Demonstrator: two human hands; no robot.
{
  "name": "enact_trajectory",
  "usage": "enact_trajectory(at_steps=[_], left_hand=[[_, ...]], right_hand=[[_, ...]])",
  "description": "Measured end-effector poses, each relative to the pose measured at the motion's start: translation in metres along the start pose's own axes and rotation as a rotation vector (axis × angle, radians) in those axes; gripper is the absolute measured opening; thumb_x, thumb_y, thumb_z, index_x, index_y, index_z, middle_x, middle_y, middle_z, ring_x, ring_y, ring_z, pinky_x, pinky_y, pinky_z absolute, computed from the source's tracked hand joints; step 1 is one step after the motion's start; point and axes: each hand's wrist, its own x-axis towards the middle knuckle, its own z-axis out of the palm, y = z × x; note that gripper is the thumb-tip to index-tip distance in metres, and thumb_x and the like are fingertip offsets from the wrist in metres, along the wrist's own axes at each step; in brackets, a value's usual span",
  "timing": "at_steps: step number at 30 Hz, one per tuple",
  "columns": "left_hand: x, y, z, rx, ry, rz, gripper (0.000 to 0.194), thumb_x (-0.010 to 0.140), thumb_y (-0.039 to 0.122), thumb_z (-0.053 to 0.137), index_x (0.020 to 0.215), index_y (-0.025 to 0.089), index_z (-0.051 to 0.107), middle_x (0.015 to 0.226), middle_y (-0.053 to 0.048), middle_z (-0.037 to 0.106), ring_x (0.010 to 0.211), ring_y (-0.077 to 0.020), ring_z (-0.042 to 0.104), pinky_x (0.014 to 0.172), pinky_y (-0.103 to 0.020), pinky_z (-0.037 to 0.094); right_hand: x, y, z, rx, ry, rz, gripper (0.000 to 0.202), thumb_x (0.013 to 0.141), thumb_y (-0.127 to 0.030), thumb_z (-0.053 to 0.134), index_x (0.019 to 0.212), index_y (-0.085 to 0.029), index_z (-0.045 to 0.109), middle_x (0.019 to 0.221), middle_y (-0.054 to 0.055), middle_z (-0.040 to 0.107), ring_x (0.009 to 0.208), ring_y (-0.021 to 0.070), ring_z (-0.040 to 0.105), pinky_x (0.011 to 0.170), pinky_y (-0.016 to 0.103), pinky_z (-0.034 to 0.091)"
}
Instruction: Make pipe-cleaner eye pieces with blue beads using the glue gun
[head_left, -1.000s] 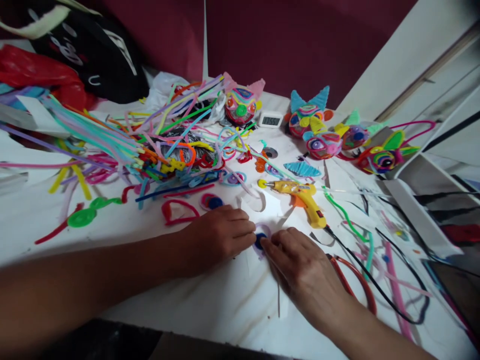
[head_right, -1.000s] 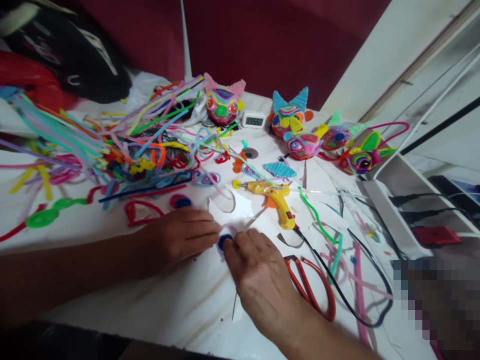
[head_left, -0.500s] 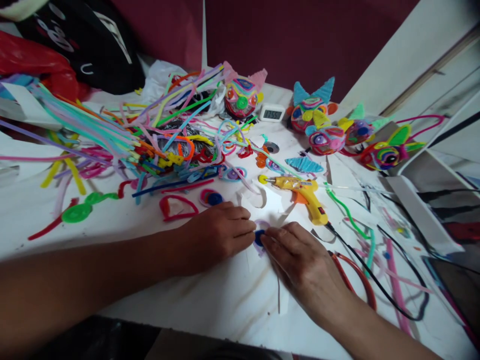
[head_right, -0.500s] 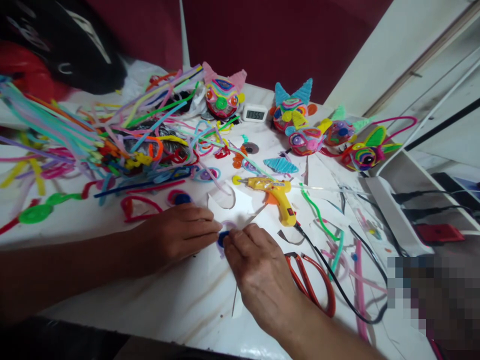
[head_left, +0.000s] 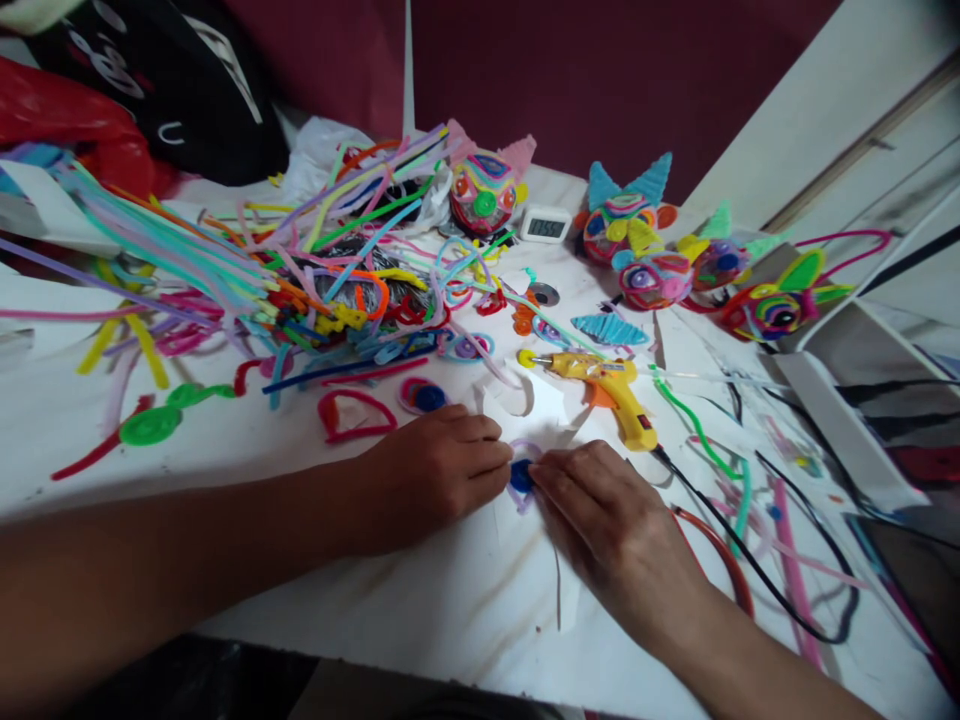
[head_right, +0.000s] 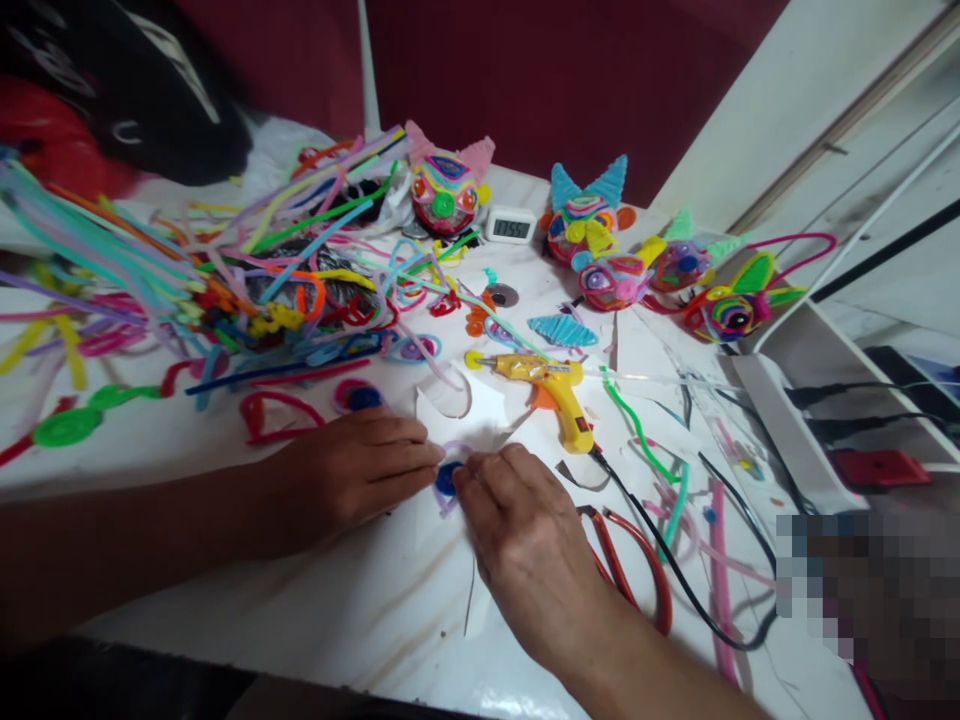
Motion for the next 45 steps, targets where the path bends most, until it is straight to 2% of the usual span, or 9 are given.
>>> enact_trajectory(at_steps=[3, 8, 12, 30, 35, 45], left_hand=[[0.002, 0.0, -0.002, 0.003, -0.005, 0.047, 0.025, 0.099, 0.012, 0.041, 0.093, 0.012, 0.065, 0.092, -0.009, 0.067, 0.095, -0.0203, 0.057, 0.081, -0.034, 0.048], [0.002, 0.001, -0.002, 0.008, 0.011, 0.056, 0.021, 0.097, 0.011, 0.044, 0.097, 0.01, 0.065, 0.099, -0.01, 0.068, 0.097, -0.0216, 0.058, 0.081, -0.035, 0.049], [0.003, 0.001, -0.003, -0.008, 0.002, 0.052, 0.023, 0.098, 0.01, 0.043, 0.096, 0.009, 0.066, 0.096, -0.01, 0.068, 0.096, -0.0219, 0.059, 0.08, -0.036, 0.05], [0.005, 0.003, -0.007, 0.011, -0.033, 0.016, 0.025, 0.098, 0.01, 0.042, 0.092, 0.011, 0.066, 0.093, -0.009, 0.068, 0.095, -0.0211, 0.058, 0.082, -0.036, 0.049], [0.002, 0.0, -0.003, 0.04, 0.024, 0.063, 0.023, 0.098, 0.012, 0.043, 0.092, 0.012, 0.065, 0.093, -0.009, 0.068, 0.093, -0.0214, 0.058, 0.077, -0.035, 0.047], [0.003, 0.001, -0.001, 0.044, 0.061, 0.056, 0.027, 0.1, 0.012, 0.039, 0.093, 0.012, 0.065, 0.095, -0.008, 0.068, 0.092, -0.0206, 0.058, 0.076, -0.035, 0.046]], right_hand=[[0.0, 0.0, 0.001, 0.029, -0.006, 0.058, 0.02, 0.092, -0.008, 0.051, 0.104, -0.006, 0.067, 0.085, 0.01, 0.06, 0.079, 0.0207, 0.052, 0.067, 0.035, 0.049], [0.001, 0.001, 0.006, 0.025, -0.012, 0.077, 0.022, 0.094, -0.011, 0.05, 0.106, -0.008, 0.068, 0.083, 0.009, 0.057, 0.077, 0.02, 0.05, 0.066, 0.033, 0.047], [0.002, 0.0, 0.007, 0.032, -0.028, 0.093, 0.021, 0.094, -0.011, 0.051, 0.103, -0.009, 0.069, 0.081, 0.009, 0.056, 0.077, 0.0194, 0.049, 0.065, 0.032, 0.046], [0.001, 0.0, 0.009, 0.094, -0.038, 0.109, 0.019, 0.089, -0.007, 0.056, 0.101, -0.007, 0.07, 0.083, 0.01, 0.057, 0.077, 0.0208, 0.049, 0.065, 0.034, 0.047], [0.002, 0.0, 0.008, 0.088, -0.027, 0.093, 0.018, 0.091, -0.009, 0.055, 0.1, -0.007, 0.07, 0.082, 0.01, 0.058, 0.076, 0.0207, 0.049, 0.065, 0.034, 0.047], [0.002, 0.0, 0.011, 0.065, -0.022, 0.1, 0.016, 0.09, -0.008, 0.056, 0.098, -0.009, 0.069, 0.082, 0.009, 0.057, 0.076, 0.02, 0.049, 0.065, 0.033, 0.045]])
